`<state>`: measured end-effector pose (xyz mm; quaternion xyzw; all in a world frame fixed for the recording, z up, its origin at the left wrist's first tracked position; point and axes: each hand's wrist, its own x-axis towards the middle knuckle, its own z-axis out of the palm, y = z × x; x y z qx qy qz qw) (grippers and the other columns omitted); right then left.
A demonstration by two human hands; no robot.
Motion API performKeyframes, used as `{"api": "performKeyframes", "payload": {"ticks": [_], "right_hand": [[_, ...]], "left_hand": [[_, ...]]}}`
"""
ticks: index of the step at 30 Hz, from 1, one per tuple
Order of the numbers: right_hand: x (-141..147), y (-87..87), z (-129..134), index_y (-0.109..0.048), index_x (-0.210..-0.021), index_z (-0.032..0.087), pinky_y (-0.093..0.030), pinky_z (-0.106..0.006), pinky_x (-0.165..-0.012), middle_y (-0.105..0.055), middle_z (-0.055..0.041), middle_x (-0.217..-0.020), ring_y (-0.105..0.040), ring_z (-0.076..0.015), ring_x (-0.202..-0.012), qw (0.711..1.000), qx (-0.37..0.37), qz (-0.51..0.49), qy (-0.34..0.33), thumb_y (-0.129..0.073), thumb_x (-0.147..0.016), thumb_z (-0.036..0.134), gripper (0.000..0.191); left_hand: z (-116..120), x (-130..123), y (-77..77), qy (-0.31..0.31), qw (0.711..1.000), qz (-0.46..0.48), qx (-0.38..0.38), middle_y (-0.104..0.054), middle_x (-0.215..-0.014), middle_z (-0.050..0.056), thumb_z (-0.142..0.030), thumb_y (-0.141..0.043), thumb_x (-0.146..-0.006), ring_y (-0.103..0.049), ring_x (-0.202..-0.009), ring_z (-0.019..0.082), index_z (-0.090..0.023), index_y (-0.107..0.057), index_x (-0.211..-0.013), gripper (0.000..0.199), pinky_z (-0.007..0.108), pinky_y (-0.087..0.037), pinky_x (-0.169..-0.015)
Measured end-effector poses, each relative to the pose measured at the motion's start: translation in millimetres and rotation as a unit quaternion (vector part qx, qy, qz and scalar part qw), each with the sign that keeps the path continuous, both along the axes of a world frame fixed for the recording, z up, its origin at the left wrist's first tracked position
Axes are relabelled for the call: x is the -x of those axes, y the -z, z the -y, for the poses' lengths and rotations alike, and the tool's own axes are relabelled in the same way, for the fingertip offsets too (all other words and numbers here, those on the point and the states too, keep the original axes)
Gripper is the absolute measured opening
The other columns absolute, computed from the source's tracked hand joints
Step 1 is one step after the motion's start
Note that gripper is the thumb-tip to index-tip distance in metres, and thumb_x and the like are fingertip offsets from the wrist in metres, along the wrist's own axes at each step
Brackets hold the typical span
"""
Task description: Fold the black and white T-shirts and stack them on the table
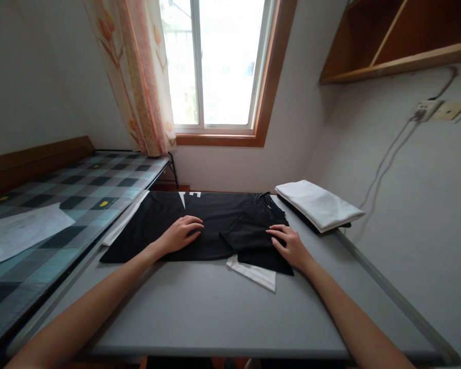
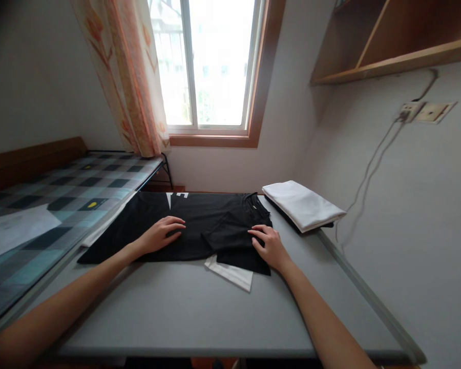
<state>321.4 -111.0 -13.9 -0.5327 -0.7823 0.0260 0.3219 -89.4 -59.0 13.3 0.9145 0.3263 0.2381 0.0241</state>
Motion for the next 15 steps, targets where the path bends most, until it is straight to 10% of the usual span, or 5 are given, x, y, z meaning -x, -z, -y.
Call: {"api": "performKeyframes", "payload": {"ticks": [7, 15], "right_hand": [[-18.0, 1.7, -0.3, -0.073, -0.105, 0.025, -0.043, -0.046, -0.100, -0.063, -0.0087, -0.113, -0.058, -0.0260, -0.110, 0.999, 0.018, -0.036, 0.003, -0.049, -0.074, 0.015, 0.041], [-24.6, -2.5, -0.1, -0.075, -0.102, 0.024, -0.043, -0.042, -0.100, -0.062, -0.0085, -0.109, -0.057, -0.0248, -0.106, 0.997, 0.055, -0.045, -0.003, -0.051, -0.072, 0.015, 0.040]], "left_hand": [[11.3, -79.6, -16.8, 0.154, 0.985, -0.077, -0.021, -0.058, -0.131, 0.006, -0.020, -0.060, -0.086, -0.051, -0.121, 0.023, -0.026, -0.063, -0.124, 0.038, 0.038, -0.041, -0.104], [17.5, -94.5, -2.6, 0.179, 0.981, -0.064, -0.037, -0.067, -0.086, 0.004, -0.028, -0.053, -0.095, -0.058, -0.080, 0.014, -0.023, -0.073, -0.100, 0.022, 0.028, -0.043, -0.081]]}}
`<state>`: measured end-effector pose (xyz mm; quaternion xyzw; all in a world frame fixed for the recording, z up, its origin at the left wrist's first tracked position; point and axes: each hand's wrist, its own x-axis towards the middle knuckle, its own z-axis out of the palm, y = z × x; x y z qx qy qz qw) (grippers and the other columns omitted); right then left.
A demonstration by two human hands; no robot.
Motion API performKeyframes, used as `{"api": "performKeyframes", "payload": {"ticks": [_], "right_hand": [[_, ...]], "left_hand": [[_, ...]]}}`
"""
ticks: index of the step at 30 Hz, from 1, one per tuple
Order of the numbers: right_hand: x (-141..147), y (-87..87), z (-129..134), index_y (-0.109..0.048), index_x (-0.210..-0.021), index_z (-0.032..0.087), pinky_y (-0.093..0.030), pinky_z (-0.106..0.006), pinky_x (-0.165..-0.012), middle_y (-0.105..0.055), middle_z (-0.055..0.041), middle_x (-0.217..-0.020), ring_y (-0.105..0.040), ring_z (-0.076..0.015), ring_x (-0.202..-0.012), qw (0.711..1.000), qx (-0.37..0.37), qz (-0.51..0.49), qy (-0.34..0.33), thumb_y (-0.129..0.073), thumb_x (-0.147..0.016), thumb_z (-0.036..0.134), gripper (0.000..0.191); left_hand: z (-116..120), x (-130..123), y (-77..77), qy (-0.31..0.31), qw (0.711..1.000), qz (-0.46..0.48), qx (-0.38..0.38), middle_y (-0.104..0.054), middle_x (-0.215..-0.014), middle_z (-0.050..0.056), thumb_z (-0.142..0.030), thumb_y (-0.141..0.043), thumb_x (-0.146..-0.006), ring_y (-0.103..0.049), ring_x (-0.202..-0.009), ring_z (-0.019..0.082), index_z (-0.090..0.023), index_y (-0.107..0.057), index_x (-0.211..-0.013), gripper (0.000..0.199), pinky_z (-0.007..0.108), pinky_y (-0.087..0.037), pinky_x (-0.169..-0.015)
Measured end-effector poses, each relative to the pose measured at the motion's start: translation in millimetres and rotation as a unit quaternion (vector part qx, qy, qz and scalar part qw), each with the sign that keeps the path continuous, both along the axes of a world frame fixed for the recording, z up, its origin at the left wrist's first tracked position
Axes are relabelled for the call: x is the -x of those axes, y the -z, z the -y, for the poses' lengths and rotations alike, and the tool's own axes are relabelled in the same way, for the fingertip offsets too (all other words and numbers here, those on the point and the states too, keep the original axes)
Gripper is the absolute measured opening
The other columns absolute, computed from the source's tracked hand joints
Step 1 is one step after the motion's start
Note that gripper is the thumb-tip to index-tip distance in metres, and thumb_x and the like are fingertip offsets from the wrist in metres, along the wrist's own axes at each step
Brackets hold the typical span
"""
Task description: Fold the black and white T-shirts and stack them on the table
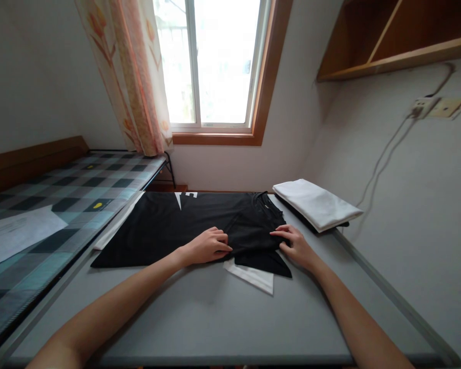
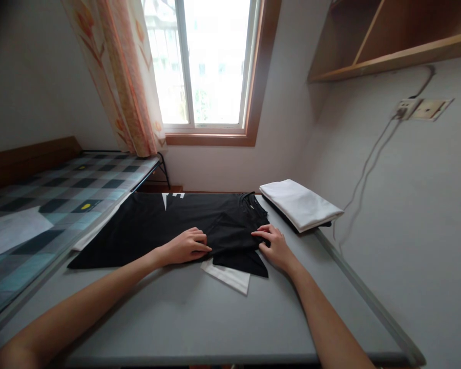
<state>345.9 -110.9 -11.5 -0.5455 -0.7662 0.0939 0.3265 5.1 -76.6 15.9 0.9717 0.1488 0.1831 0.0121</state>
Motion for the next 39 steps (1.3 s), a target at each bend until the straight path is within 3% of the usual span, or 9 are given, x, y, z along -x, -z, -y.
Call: {"api": "performKeyframes", "payload": {"ticks": [5, 10, 13, 17, 22, 25, 28, 33, 39], "right_hand": [[-7.3, -7.5, 3.0, -0.075, -0.102, 0.025, -0.042, -0.042, -0.100, -0.063, -0.0071, -0.106, -0.057, -0.0244, -0.105, 0.999, 0.046, -0.002, -0.005, -0.051, -0.070, 0.013, 0.042], [-8.7, -14.5, 10.0, -0.074, -0.105, 0.027, -0.043, -0.041, -0.098, -0.063, -0.0065, -0.106, -0.058, -0.0239, -0.103, 0.996, 0.087, 0.007, -0.010, -0.054, -0.069, 0.015, 0.043], [-9.0, -15.7, 10.4, -0.075, -0.104, 0.026, -0.044, -0.039, -0.095, -0.063, -0.0067, -0.104, -0.059, -0.0232, -0.100, 0.996, 0.089, 0.004, -0.008, -0.054, -0.071, 0.017, 0.040], [-11.0, -16.3, 7.6, -0.076, -0.101, 0.024, -0.047, -0.036, -0.090, -0.063, -0.0070, -0.100, -0.061, -0.0224, -0.096, 0.996, 0.092, -0.011, -0.018, -0.054, -0.074, 0.022, 0.035], [-10.6, -21.4, 5.4, -0.076, -0.094, 0.023, -0.049, -0.035, -0.088, -0.063, -0.0076, -0.098, -0.063, -0.0231, -0.092, 0.996, 0.085, -0.034, -0.008, -0.055, -0.079, 0.034, 0.028], [-8.8, -24.9, 5.6, -0.075, -0.094, 0.023, -0.049, -0.036, -0.090, -0.064, -0.0084, -0.099, -0.063, -0.0238, -0.095, 0.996, 0.068, -0.051, 0.004, -0.054, -0.081, 0.039, 0.030], [-8.2, -25.1, 5.4, -0.073, -0.094, 0.022, -0.049, -0.036, -0.091, -0.064, -0.0086, -0.099, -0.063, -0.0245, -0.096, 0.997, 0.048, -0.065, 0.007, -0.053, -0.081, 0.040, 0.030], [-9.6, -21.3, 3.7, -0.073, -0.093, 0.023, -0.050, -0.037, -0.090, -0.066, -0.0086, -0.099, -0.064, -0.0254, -0.096, 0.997, 0.039, -0.071, 0.004, -0.054, -0.081, 0.040, 0.028], [-10.5, -18.6, 2.5, -0.072, -0.094, 0.022, -0.050, -0.037, -0.090, -0.067, -0.0080, -0.098, -0.064, -0.0251, -0.096, 0.996, 0.035, -0.085, 0.005, -0.055, -0.080, 0.040, 0.028]], "left_hand": [[6.7, -2.6, 3.6, -0.003, 1.000, 0.006, 0.015, -0.067, -0.083, 0.004, -0.025, -0.050, -0.095, -0.060, -0.078, 0.013, -0.020, -0.072, -0.099, 0.023, 0.029, -0.042, -0.080], [5.0, 17.2, -15.1, -0.054, 0.993, -0.006, 0.104, -0.066, -0.092, 0.004, -0.038, -0.059, -0.091, -0.061, -0.084, 0.016, -0.021, -0.069, -0.111, 0.028, 0.028, -0.045, -0.080], [5.8, 53.2, -25.9, -0.095, 0.979, -0.010, 0.179, -0.064, -0.097, 0.005, -0.044, -0.067, -0.084, -0.061, -0.089, 0.017, -0.022, -0.068, -0.111, 0.036, 0.027, -0.048, -0.080], [16.3, 123.0, -29.8, -0.160, 0.958, -0.024, 0.237, -0.061, -0.110, 0.005, -0.046, -0.076, -0.074, -0.060, -0.100, 0.020, -0.023, -0.071, -0.098, 0.034, 0.030, -0.049, -0.090], [35.7, 207.2, -23.6, -0.254, 0.942, -0.057, 0.211, -0.058, -0.129, 0.006, -0.046, -0.076, -0.071, -0.057, -0.117, 0.026, -0.030, -0.068, -0.119, 0.051, 0.038, -0.045, -0.104], [44.4, 243.8, -20.6, -0.303, 0.932, -0.055, 0.191, -0.060, -0.131, 0.006, -0.047, -0.068, -0.077, -0.059, -0.117, 0.026, -0.031, -0.069, -0.119, 0.045, 0.038, -0.046, -0.104], [51.2, 271.4, -18.8, -0.336, 0.923, -0.041, 0.180, -0.063, -0.130, 0.005, -0.040, -0.063, -0.078, -0.061, -0.116, 0.026, -0.032, -0.071, -0.116, 0.040, 0.037, -0.046, -0.104], [58.3, 301.5, -14.2, -0.383, 0.908, -0.027, 0.169, -0.063, -0.130, 0.003, -0.029, -0.062, -0.070, -0.060, -0.118, 0.027, -0.033, -0.070, -0.118, 0.050, 0.038, -0.046, -0.105], [58.1, 313.0, -9.9, -0.405, 0.903, 0.021, 0.143, -0.071, -0.111, 0.005, -0.038, -0.065, -0.070, -0.066, -0.104, 0.027, -0.029, -0.077, -0.095, 0.029, 0.036, -0.050, -0.098]]}}
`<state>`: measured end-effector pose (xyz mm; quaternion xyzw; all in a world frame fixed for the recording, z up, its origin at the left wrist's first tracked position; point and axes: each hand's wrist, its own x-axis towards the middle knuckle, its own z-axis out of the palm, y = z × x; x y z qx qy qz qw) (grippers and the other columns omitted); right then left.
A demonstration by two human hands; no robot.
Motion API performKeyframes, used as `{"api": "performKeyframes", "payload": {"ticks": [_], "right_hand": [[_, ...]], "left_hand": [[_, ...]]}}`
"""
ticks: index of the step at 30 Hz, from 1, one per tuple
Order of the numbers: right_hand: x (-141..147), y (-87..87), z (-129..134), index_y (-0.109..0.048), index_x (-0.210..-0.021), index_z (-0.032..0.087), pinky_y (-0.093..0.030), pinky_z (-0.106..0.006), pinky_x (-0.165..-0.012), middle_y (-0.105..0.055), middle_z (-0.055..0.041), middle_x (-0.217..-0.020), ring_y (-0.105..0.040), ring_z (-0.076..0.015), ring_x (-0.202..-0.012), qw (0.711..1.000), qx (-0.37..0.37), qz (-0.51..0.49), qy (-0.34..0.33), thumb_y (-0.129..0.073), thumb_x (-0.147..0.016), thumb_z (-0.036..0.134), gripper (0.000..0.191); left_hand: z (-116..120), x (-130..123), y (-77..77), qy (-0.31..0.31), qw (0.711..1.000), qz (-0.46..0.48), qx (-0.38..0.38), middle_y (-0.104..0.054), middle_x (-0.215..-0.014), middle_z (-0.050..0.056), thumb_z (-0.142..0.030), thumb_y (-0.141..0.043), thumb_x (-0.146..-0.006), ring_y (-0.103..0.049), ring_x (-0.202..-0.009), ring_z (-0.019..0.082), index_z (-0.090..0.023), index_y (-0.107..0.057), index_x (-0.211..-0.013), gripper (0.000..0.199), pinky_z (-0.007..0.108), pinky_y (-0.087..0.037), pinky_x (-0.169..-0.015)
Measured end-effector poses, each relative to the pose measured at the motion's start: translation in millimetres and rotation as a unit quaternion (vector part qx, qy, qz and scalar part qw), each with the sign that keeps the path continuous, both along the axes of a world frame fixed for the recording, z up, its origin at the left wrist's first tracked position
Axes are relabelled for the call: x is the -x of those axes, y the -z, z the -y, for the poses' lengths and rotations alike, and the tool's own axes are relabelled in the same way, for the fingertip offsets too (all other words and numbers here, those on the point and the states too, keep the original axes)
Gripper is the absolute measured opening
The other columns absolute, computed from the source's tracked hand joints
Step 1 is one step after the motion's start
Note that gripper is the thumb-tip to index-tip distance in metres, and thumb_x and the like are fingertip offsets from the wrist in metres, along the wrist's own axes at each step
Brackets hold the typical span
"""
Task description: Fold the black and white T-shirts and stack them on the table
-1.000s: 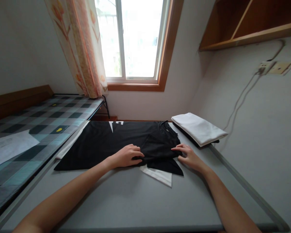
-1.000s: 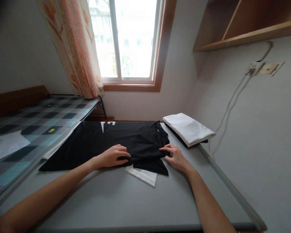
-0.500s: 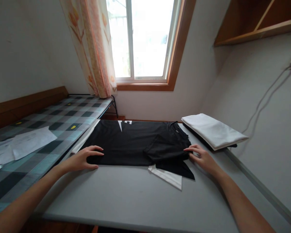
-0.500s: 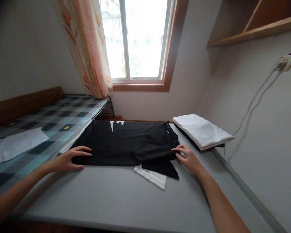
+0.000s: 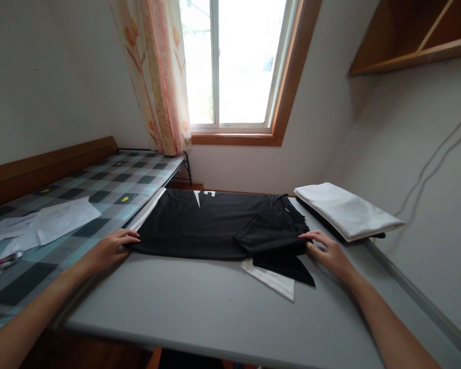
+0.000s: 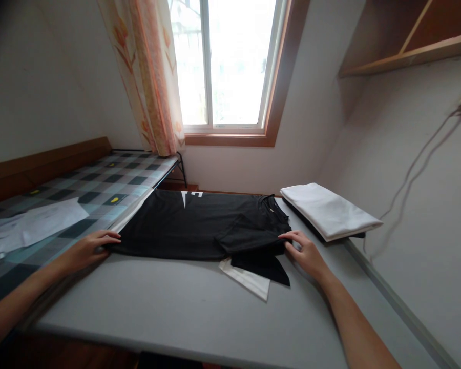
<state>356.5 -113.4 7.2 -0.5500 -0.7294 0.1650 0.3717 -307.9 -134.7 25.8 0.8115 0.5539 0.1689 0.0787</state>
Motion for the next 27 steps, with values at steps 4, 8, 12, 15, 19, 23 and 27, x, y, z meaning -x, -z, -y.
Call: {"api": "performKeyframes", "payload": {"ticks": [4, 8, 12, 15, 19, 23, 27], "right_hand": [[-1.7, 3.5, -1.5, -0.072, -0.096, 0.022, -0.051, -0.036, -0.086, -0.068, -0.0076, -0.098, -0.065, -0.0254, -0.095, 1.000, 0.008, -0.018, 0.008, -0.056, -0.080, 0.042, 0.030], [-1.7, 2.1, -7.4, -0.073, -0.090, 0.023, -0.050, -0.038, -0.091, -0.068, -0.0077, -0.100, -0.064, -0.0255, -0.099, 0.999, -0.013, -0.046, 0.019, -0.058, -0.077, 0.041, 0.027], [5.1, -12.9, -21.4, -0.071, -0.081, 0.022, -0.045, -0.041, -0.099, -0.069, -0.0077, -0.109, -0.062, -0.0274, -0.107, 0.996, -0.022, -0.082, 0.012, -0.058, -0.075, 0.038, 0.021], [13.4, -26.5, -43.4, -0.071, -0.086, 0.021, -0.051, -0.040, -0.088, -0.073, -0.0069, -0.093, -0.066, -0.0263, -0.092, 0.995, 0.012, -0.100, 0.011, -0.056, -0.076, 0.039, 0.026], [21.9, -29.0, -90.3, -0.072, -0.088, 0.018, -0.053, -0.037, -0.080, -0.074, -0.0076, -0.090, -0.067, -0.0243, -0.085, 0.992, 0.000, -0.117, 0.057, -0.056, -0.075, 0.037, 0.027], [23.8, -9.2, -129.0, -0.073, -0.082, 0.017, -0.054, -0.037, -0.076, -0.074, -0.0097, -0.084, -0.069, -0.0250, -0.079, 0.984, 0.012, -0.066, 0.163, -0.059, -0.072, 0.030, 0.021], [22.2, 14.0, -135.9, -0.073, -0.086, 0.021, -0.052, -0.037, -0.077, -0.075, -0.0093, -0.086, -0.069, -0.0267, -0.083, 0.973, 0.014, 0.040, 0.227, -0.061, -0.074, 0.031, 0.019]], "left_hand": [[-2.6, -2.3, -0.3, -0.037, 0.997, 0.067, -0.004, -0.073, -0.099, 0.007, -0.053, -0.065, -0.072, -0.066, -0.097, 0.027, -0.025, -0.076, -0.084, 0.032, 0.038, -0.051, -0.094], [-11.6, -11.0, -8.3, -0.112, 0.979, 0.173, -0.008, -0.074, -0.100, 0.008, -0.063, -0.062, -0.071, -0.066, -0.099, 0.028, -0.022, -0.072, -0.088, 0.046, 0.041, -0.048, -0.097], [-36.6, -22.4, -22.5, -0.189, 0.945, 0.266, -0.003, -0.074, -0.091, 0.001, -0.066, -0.067, -0.064, -0.065, -0.094, 0.026, -0.022, -0.068, -0.089, 0.050, 0.037, -0.050, -0.091], [-67.6, -31.2, -32.0, -0.202, 0.923, 0.327, 0.003, -0.072, -0.085, -0.001, -0.063, -0.070, -0.063, -0.063, -0.090, 0.023, -0.018, -0.065, -0.091, 0.054, 0.032, -0.052, -0.081], [-115.6, -43.4, -35.8, -0.227, 0.891, 0.393, 0.034, -0.068, -0.075, 0.000, -0.061, -0.074, -0.057, -0.060, -0.074, 0.018, -0.015, -0.064, -0.085, 0.055, 0.025, -0.048, -0.061], [-150.6, -53.4, -25.3, -0.250, 0.888, 0.380, 0.069, -0.067, -0.068, 0.001, -0.054, -0.075, -0.048, -0.059, -0.066, 0.018, -0.015, -0.065, -0.074, 0.048, 0.024, -0.044, -0.053], [-167.8, -52.5, -8.4, -0.258, 0.908, 0.321, 0.077, -0.069, -0.068, 0.003, -0.046, -0.072, -0.048, -0.062, -0.069, 0.021, -0.015, -0.067, -0.072, 0.040, 0.025, -0.045, -0.055]]}}
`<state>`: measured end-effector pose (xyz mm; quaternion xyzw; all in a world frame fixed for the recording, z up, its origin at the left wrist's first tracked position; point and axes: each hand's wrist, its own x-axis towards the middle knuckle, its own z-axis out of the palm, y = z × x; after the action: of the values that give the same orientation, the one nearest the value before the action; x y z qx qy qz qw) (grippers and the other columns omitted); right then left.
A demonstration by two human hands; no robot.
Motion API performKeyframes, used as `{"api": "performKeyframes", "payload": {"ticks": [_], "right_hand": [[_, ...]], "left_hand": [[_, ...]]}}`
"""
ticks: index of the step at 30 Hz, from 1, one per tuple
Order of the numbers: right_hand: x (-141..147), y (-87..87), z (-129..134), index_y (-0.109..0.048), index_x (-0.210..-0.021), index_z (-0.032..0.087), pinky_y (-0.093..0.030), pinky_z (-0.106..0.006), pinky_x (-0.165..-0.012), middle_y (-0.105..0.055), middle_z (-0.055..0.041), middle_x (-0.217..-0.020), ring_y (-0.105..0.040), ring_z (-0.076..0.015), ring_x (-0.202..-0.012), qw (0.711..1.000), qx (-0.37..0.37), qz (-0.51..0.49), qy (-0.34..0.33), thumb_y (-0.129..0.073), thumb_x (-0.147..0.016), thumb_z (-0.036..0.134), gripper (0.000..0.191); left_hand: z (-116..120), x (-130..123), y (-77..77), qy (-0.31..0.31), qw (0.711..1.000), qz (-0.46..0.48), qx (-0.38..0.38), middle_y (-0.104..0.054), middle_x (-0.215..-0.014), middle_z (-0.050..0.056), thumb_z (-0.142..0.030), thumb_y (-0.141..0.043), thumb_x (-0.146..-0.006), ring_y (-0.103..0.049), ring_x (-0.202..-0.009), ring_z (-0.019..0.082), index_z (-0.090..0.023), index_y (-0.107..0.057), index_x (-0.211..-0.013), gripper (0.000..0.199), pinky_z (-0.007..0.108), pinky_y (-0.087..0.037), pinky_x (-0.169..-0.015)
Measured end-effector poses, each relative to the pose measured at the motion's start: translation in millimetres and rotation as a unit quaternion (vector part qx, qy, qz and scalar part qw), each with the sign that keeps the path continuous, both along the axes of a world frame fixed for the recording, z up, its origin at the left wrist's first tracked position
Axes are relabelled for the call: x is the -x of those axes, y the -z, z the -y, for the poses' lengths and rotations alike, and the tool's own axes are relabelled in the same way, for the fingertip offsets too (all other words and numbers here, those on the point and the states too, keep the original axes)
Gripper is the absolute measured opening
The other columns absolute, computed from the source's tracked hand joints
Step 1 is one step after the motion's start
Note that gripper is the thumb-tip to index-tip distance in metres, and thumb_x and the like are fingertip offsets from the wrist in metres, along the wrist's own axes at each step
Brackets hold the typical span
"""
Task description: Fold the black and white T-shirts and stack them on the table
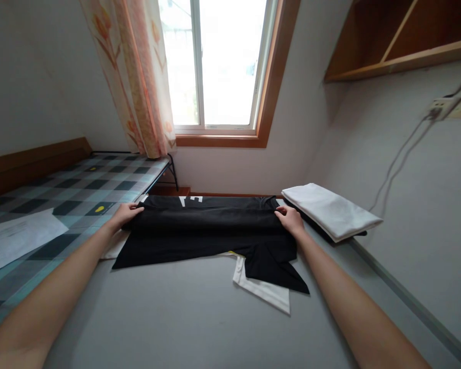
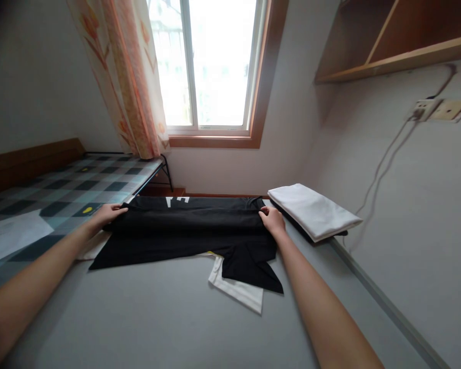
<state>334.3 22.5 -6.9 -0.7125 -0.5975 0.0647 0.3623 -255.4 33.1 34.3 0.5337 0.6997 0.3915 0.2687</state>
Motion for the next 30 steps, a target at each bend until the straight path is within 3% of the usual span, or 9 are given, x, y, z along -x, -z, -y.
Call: {"api": "performKeyframes", "payload": {"ticks": [5, 8, 12, 15, 17, 21, 23, 30], "right_hand": [[2.3, 12.0, 5.1, -0.071, -0.100, 0.021, -0.051, -0.038, -0.079, -0.073, -0.0112, -0.099, -0.067, -0.0277, -0.092, 0.999, -0.006, 0.047, 0.006, -0.056, -0.082, 0.033, 0.027], [7.0, 14.1, 6.7, -0.070, -0.103, 0.023, -0.049, -0.039, -0.077, -0.069, -0.0121, -0.103, -0.065, -0.0276, -0.091, 0.996, -0.018, 0.082, 0.042, -0.055, -0.084, 0.034, 0.027], [15.5, 11.5, 14.2, -0.070, -0.106, 0.024, -0.044, -0.044, -0.084, -0.065, -0.0145, -0.101, -0.058, -0.0299, -0.096, 0.979, -0.076, 0.175, 0.067, -0.052, -0.087, 0.031, 0.026], [24.4, 4.6, 22.1, -0.070, -0.108, 0.023, -0.040, -0.047, -0.088, -0.063, -0.0160, -0.107, -0.054, -0.0323, -0.103, 0.970, -0.102, 0.218, 0.034, -0.049, -0.089, 0.028, 0.029], [31.4, 0.5, 26.5, -0.069, -0.110, 0.021, -0.039, -0.047, -0.090, -0.062, -0.0159, -0.113, -0.054, -0.0325, -0.107, 0.969, -0.096, 0.227, -0.021, -0.047, -0.091, 0.029, 0.030], [41.3, -0.5, 33.5, -0.070, -0.109, 0.023, -0.041, -0.044, -0.093, -0.064, -0.0123, -0.118, -0.056, -0.0294, -0.110, 0.959, -0.057, 0.237, -0.145, -0.047, -0.092, 0.034, 0.030], [40.1, 1.3, 38.0, -0.070, -0.109, 0.024, -0.041, -0.045, -0.095, -0.065, -0.0113, -0.120, -0.057, -0.0287, -0.111, 0.954, -0.039, 0.242, -0.173, -0.048, -0.092, 0.035, 0.030], [7.3, 2.5, 64.4, -0.069, -0.116, 0.022, -0.039, -0.047, -0.100, -0.064, -0.0117, -0.125, -0.056, -0.0289, -0.119, 0.957, -0.019, 0.231, -0.177, -0.051, -0.089, 0.034, 0.034]], "left_hand": [[-14.2, 11.7, 14.5, 0.023, 0.999, -0.039, -0.013, -0.071, -0.073, 0.004, -0.042, -0.065, -0.054, -0.065, -0.075, 0.024, -0.016, -0.067, -0.076, 0.035, 0.027, -0.049, -0.063], [-17.1, 12.6, 17.2, -0.005, 0.994, -0.106, -0.033, -0.071, -0.076, 0.005, -0.043, -0.059, -0.061, -0.065, -0.077, 0.025, -0.018, -0.065, -0.078, 0.031, 0.028, -0.049, -0.066], [-9.5, 3.1, 15.5, -0.030, 0.980, -0.188, -0.060, -0.070, -0.082, 0.006, -0.041, -0.059, -0.068, -0.064, -0.081, 0.025, -0.018, -0.065, -0.087, 0.030, 0.030, -0.049, -0.070], [2.5, -11.5, 14.0, -0.046, 0.964, -0.244, -0.099, -0.068, -0.089, 0.008, -0.042, -0.059, -0.073, -0.062, -0.087, 0.026, -0.018, -0.065, -0.097, 0.034, 0.034, -0.050, -0.079], [12.4, -25.3, 14.5, -0.002, 0.952, -0.272, -0.144, -0.066, -0.094, 0.008, -0.043, -0.057, -0.077, -0.060, -0.093, 0.026, -0.019, -0.066, -0.100, 0.034, 0.037, -0.049, -0.086], [35.2, -54.9, 20.0, 0.254, 0.906, -0.286, -0.181, -0.064, -0.102, 0.006, -0.051, -0.061, -0.080, -0.059, -0.100, 0.023, -0.022, -0.069, -0.098, 0.035, 0.037, -0.047, -0.094], [45.4, -64.8, 23.7, 0.331, 0.879, -0.289, -0.185, -0.064, -0.103, 0.006, -0.054, -0.064, -0.080, -0.060, -0.098, 0.022, -0.023, -0.070, -0.098, 0.036, 0.037, -0.048, -0.092], [56.5, -65.7, 31.3, 0.314, 0.844, -0.349, -0.260, -0.067, -0.096, 0.006, -0.042, -0.057, -0.089, -0.061, -0.089, 0.020, -0.021, -0.071, -0.096, 0.026, 0.035, -0.049, -0.086]]}}
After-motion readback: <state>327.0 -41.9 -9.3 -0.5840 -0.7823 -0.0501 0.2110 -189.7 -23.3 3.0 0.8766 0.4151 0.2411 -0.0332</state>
